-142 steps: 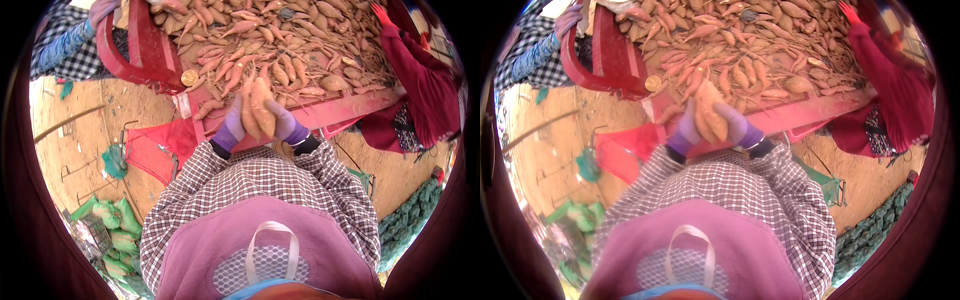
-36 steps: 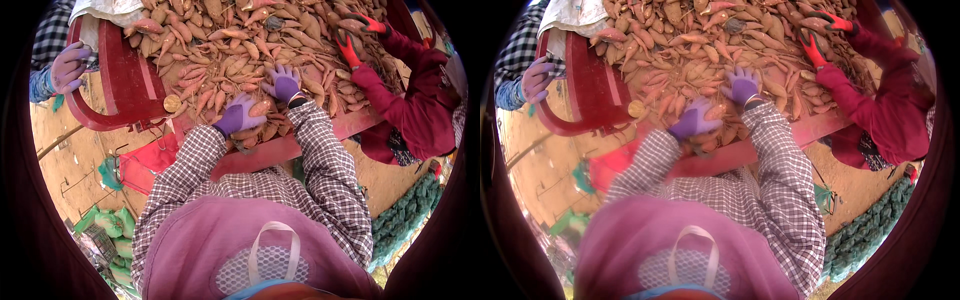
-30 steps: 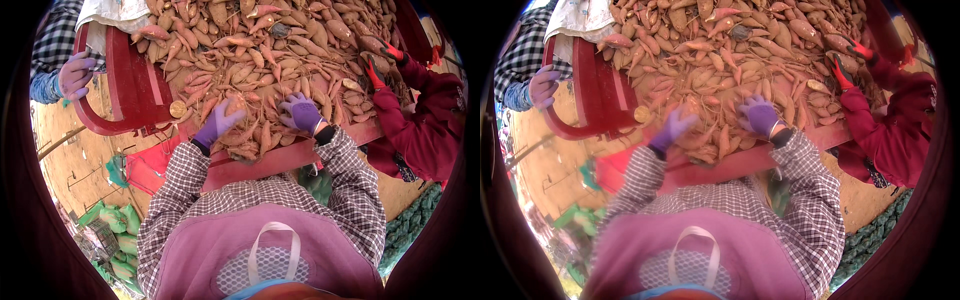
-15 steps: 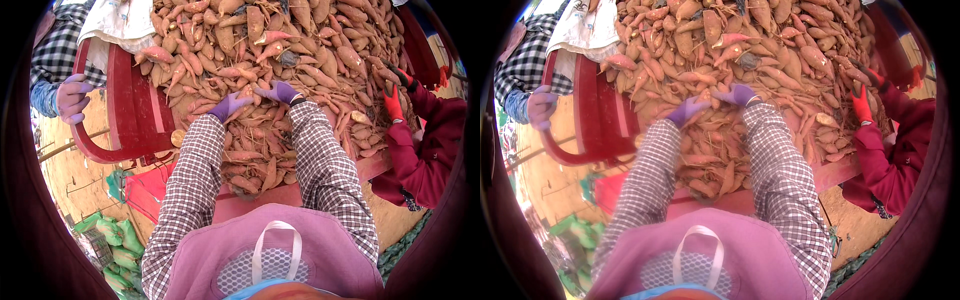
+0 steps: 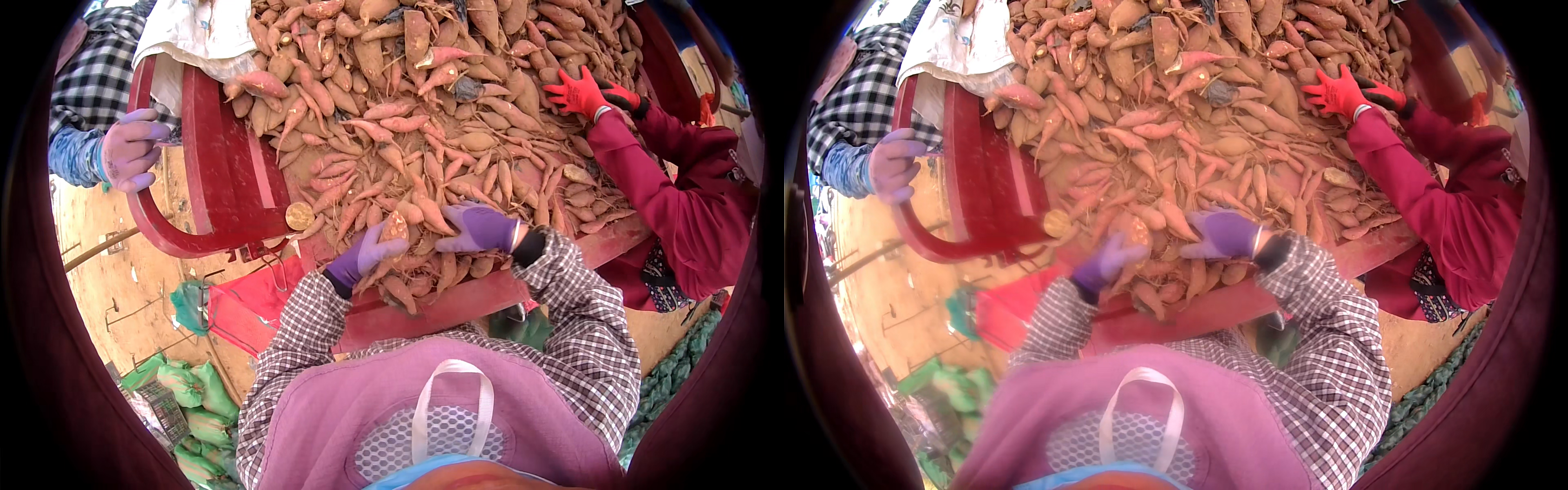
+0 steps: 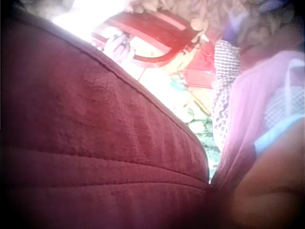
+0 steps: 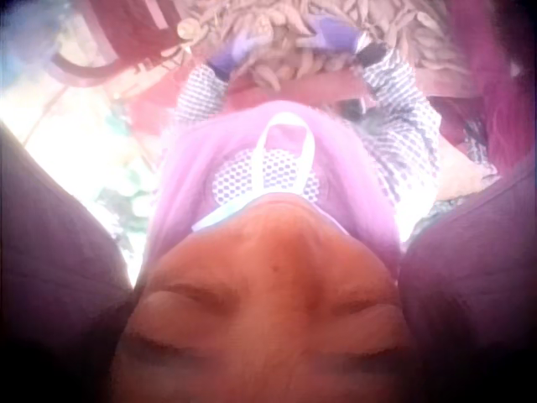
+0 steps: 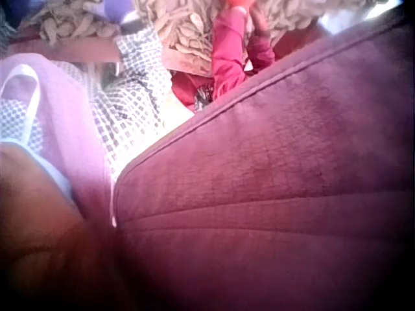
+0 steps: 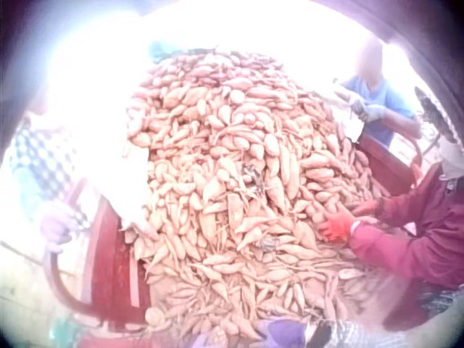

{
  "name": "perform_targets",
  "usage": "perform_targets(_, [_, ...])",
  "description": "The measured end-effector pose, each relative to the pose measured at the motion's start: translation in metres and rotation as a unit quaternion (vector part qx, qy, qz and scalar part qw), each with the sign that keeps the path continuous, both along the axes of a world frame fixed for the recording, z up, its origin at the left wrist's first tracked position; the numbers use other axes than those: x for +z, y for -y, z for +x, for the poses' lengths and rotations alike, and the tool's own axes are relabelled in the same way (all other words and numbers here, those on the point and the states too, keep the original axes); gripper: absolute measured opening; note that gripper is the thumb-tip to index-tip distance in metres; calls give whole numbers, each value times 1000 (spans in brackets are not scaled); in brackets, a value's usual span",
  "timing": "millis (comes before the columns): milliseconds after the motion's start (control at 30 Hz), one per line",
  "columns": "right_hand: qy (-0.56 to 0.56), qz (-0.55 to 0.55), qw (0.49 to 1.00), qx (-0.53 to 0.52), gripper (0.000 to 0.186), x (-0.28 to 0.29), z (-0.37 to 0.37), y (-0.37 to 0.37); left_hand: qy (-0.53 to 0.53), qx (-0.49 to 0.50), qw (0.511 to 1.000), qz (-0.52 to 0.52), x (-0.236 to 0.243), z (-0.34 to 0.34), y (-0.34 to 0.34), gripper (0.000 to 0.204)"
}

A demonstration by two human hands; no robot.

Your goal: The person sorts sweet potatoes from a large red bin, picking them by hand and placing them into a green mesh bag. The person then weighs the bag on a hanging scale and returns to the bin to continue sorting.

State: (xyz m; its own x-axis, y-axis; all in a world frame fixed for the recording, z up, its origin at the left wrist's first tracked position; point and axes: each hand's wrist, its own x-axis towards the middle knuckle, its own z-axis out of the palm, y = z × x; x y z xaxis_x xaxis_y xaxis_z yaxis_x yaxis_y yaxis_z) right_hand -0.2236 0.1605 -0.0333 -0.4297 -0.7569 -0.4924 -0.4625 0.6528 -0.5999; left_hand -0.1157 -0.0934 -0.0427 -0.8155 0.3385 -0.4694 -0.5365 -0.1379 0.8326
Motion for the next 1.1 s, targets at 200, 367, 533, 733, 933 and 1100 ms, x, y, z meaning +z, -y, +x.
perform_targets(200, [-218, -15, 964, -153, 52, -78, -129, -41, 11, 179, 975, 133, -19, 31, 24, 49])
perform_targets(367, [-300, 224, 920, -113, 52, -115, -134, 2, 43, 298, 954, -13, -63, 40, 86, 43])
perform_targets(533, [-264, 194, 936, -128, 59, -75, -111, -19, -11, 231, 968, -99, -28, -22, 37, 47])
perform_targets(733, [-262, -101, 875, -395, 56, -30, -90, -74, -144, -75, 943, -290, -67, -58, -54, 64])
perform_targets(933, [95, -348, 768, -529, 44, 42, -83, -64, 53, 14, 998, -40, -24, -69, -43, 42])
perform_targets(1100, [447, -446, 584, -510, 44, 41, -35, -28, 52, 314, 876, 364, 0, -31, 18, 35])
